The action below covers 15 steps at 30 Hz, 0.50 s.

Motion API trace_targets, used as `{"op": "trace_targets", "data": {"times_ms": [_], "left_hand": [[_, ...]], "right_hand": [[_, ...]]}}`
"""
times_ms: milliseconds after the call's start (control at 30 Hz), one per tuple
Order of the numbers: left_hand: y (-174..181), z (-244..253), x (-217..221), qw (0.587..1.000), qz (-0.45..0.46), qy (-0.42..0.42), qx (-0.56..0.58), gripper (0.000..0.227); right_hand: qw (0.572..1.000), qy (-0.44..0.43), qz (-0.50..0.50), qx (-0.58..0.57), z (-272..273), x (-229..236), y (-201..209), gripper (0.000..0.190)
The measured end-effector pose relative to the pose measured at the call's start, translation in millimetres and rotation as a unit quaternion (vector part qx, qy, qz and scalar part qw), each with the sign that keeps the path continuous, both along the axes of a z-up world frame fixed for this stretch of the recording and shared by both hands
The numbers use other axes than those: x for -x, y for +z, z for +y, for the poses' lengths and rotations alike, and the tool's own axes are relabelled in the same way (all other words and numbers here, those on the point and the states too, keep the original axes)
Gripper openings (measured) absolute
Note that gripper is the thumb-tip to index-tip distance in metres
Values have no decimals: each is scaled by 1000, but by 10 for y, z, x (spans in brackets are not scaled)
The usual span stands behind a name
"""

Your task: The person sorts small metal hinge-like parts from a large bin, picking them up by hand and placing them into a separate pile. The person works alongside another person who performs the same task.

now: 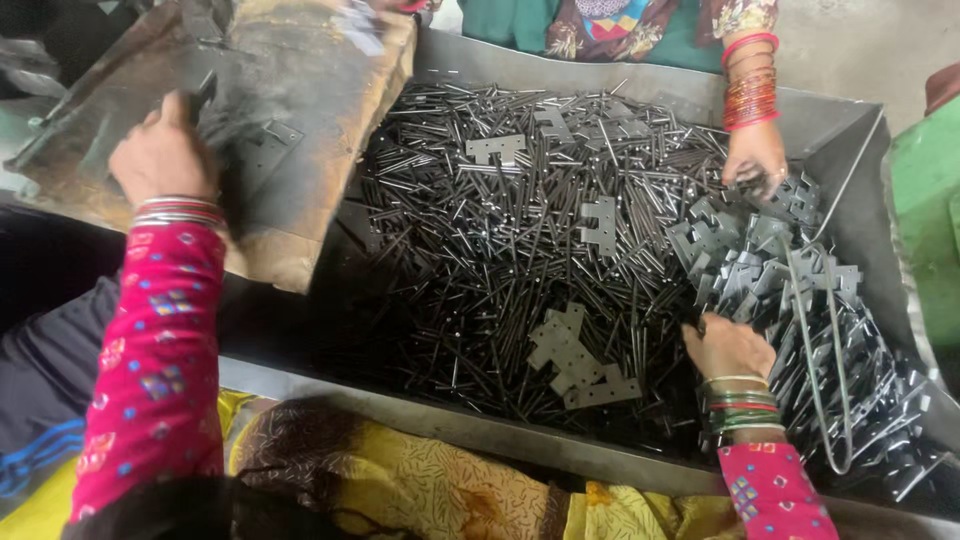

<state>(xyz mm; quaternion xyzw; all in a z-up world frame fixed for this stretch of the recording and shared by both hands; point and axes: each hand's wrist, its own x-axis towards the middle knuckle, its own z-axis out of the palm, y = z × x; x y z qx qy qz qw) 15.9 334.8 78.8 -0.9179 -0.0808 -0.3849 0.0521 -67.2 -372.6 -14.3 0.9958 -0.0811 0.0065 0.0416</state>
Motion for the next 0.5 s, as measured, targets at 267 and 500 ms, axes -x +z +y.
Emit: {"op": "trace_targets", "data": {"times_ms": [267,500], "left_hand": [[284,-670,364,968,-193,-133,88,25],[-69,-2856,580,815,160,-475,290,26]], "right_hand": [[988,1,-139,-63,15,135,153,36],[455,8,-193,-869,-304,517,892,35]]}}
